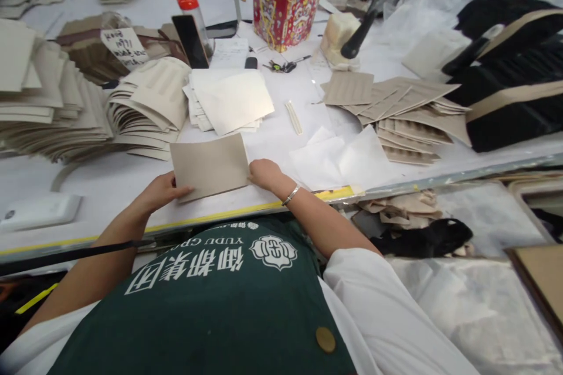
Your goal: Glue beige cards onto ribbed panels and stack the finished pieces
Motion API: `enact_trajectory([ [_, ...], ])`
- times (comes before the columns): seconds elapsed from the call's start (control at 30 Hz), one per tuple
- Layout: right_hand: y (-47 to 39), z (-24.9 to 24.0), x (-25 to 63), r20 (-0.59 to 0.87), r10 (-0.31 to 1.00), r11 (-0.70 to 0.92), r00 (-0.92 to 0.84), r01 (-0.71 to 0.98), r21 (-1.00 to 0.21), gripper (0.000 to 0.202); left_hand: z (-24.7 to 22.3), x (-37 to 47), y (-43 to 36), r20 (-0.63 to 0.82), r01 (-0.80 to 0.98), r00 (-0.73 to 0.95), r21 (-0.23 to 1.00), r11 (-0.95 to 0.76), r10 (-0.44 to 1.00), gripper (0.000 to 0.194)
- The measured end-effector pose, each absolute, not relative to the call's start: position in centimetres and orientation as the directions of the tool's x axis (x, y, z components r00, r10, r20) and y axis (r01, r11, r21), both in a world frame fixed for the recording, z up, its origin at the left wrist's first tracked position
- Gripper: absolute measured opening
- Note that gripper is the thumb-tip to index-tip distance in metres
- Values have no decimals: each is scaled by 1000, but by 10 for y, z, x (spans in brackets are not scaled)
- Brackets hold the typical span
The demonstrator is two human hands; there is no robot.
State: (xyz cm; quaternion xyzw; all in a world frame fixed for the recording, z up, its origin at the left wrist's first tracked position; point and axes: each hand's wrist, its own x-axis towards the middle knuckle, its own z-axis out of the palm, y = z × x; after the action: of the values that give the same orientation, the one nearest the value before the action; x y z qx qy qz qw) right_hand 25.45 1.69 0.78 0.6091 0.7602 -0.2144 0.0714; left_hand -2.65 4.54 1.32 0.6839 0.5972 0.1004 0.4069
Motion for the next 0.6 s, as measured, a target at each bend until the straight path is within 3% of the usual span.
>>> enact_trajectory([
  [0.23,16,2,253,-377,894,177,-242,964,-199,22,2,-29,36,-437,654,204,727,210,876,44],
  [0.47,16,2,251,-400,889,162,-224,970,-183,20,-8,-37,35,-334,690,269,721,61,903,43],
  [0.6,17,1,251,-398,890,162,-221,971,-178,20,-9,-39,34,-314,759,275,652,-4,909,42],
])
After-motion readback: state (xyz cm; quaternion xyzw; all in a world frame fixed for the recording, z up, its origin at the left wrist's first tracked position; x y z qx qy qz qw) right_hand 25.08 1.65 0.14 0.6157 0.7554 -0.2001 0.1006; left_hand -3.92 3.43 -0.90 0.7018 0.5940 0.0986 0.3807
